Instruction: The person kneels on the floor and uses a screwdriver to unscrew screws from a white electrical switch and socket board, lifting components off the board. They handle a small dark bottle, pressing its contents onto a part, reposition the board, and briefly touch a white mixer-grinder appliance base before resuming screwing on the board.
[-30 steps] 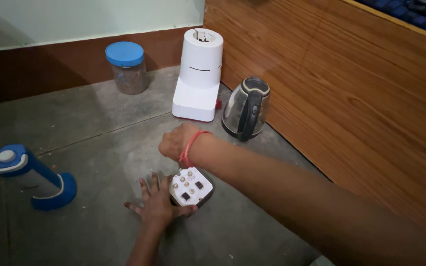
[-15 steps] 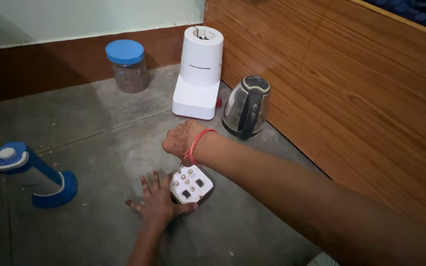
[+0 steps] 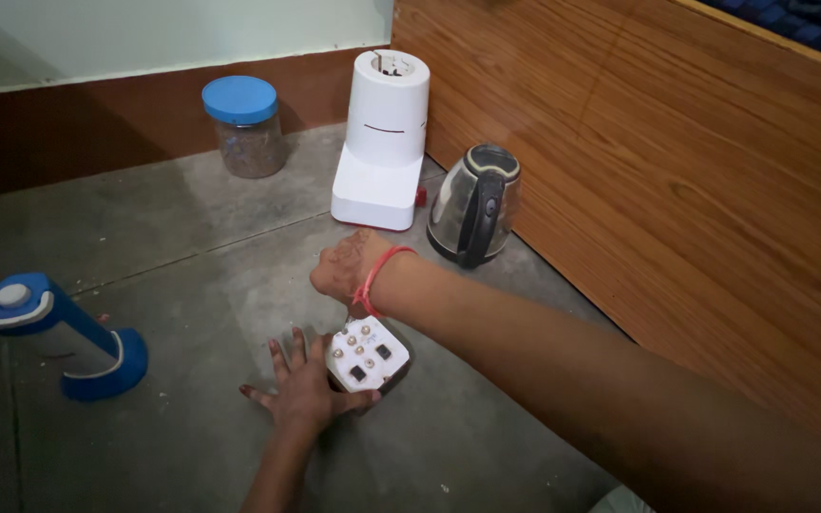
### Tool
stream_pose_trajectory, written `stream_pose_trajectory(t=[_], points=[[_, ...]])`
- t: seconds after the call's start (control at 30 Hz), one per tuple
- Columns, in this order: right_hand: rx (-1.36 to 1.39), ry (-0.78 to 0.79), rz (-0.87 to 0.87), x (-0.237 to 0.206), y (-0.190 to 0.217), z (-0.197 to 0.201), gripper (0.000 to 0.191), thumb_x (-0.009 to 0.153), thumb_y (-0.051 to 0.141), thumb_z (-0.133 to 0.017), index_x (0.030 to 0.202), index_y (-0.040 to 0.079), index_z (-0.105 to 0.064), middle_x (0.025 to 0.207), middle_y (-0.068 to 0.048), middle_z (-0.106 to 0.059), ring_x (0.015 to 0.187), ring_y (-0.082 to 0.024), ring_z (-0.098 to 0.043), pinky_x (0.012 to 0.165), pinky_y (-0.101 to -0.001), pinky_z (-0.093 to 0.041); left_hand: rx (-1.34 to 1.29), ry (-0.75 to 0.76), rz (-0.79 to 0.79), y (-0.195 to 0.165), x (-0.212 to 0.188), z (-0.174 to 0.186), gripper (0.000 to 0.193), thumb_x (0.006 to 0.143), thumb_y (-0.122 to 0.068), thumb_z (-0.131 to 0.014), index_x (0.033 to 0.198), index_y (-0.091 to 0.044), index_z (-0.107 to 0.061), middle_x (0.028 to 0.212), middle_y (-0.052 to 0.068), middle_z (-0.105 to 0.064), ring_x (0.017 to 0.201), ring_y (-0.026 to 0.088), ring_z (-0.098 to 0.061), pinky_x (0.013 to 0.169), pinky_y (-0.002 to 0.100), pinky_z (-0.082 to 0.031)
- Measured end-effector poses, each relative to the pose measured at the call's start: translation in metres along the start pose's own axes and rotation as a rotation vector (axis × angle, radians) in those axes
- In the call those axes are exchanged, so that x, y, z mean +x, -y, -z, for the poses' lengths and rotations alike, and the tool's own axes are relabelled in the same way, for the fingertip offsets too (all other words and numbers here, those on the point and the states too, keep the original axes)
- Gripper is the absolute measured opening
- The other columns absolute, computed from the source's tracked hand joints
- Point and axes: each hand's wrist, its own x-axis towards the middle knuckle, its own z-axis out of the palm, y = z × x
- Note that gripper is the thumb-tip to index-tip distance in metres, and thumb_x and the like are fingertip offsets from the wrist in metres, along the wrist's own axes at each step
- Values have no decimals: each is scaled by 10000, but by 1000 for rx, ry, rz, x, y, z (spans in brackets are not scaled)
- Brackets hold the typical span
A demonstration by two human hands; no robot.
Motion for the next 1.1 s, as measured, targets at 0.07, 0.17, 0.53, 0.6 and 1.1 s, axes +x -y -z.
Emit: stream_pose_trajectory(t=[0.07, 0.17, 0.53, 0.6, 1.1], points=[[0, -19, 6, 3, 0, -1, 326, 776, 169, -797, 1078, 59, -741, 1215, -180, -681, 1145, -360, -676, 914, -482, -543, -5, 4, 3, -1, 0, 1, 1417, 441, -719, -952, 1599, -392, -204, 1740, -41, 21, 1600, 293, 121, 1102, 844, 9], [48, -5, -7, 8, 1, 0, 292, 786, 183, -782, 1065, 103, -756, 1223, -141, -687, 1144, -332, -676, 923, -485, -534, -5, -1, -3, -1, -2, 1, 1373, 453, -723, -942, 1587, -392, -243, 1744, -33, 7, 1605, 306, 103, 1104, 844, -5], [2, -93, -12, -4, -3, -1, 169, 810, 124, -728, 969, 109, -783, 1075, -142, -745, 1056, -342, -711, 852, -489, -550, -25, 3, 15, -2, -3, -2, 1385, 459, -716, -940, 1594, -377, -222, 1741, -46, -3, 1604, 297, 89, 1107, 845, -7], [-31, -75, -18, -7, -3, -3, 168, 814, 94, -715, 968, 110, -781, 1050, -143, -754, 1042, -348, -720, 841, -492, -554, -5, 10, 30, -3, -2, -2, 1400, 457, -724, -940, 1595, -387, -198, 1740, -56, 15, 1602, 280, 97, 1112, 839, -5], [185, -49, -148, 31, 16, 0, 311, 812, 115, -761, 1123, 120, -759, 1278, -112, -684, 1182, -304, -677, 907, -424, -578, -27, -36, 6, -2, -11, 1, 1321, 476, -709, -937, 1574, -406, -268, 1740, -47, 0, 1606, 290, 56, 1116, 835, -35]])
